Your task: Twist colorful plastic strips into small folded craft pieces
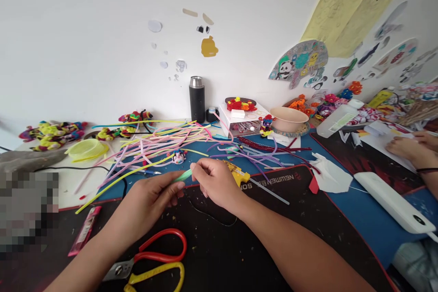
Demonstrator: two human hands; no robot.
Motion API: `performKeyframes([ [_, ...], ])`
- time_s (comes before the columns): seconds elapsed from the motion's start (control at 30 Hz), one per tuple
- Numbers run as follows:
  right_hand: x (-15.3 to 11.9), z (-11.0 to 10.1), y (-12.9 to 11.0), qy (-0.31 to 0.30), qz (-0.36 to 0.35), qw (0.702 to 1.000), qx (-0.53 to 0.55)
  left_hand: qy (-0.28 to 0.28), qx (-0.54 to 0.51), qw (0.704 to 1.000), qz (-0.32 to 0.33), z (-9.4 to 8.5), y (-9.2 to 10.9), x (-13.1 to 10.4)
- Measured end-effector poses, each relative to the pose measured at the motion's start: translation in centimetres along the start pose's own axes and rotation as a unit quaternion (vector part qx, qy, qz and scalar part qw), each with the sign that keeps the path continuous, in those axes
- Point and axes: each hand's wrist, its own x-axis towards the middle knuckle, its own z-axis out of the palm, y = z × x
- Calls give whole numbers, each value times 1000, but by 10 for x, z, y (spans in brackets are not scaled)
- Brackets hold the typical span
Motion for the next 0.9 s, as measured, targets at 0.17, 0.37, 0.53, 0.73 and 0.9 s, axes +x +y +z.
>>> performKeyframes([
  [0.17,1,1,-1,0,16,999,28,37,215,967,134,5,-15,-2],
  [0.37,0,4,-1,-4,18,999,28,12,324,930,172,4,-26,-1],
  [0.53,0,3,-1,-8,20,1000,19,-14,340,928,150,4,-25,-2],
  [0.73,-1,3,-2,-10,11,999,28,-27,216,968,121,2,-14,-3],
  [0.9,1,1,1,-5,8,999,30,14,196,971,134,4,-5,1],
])
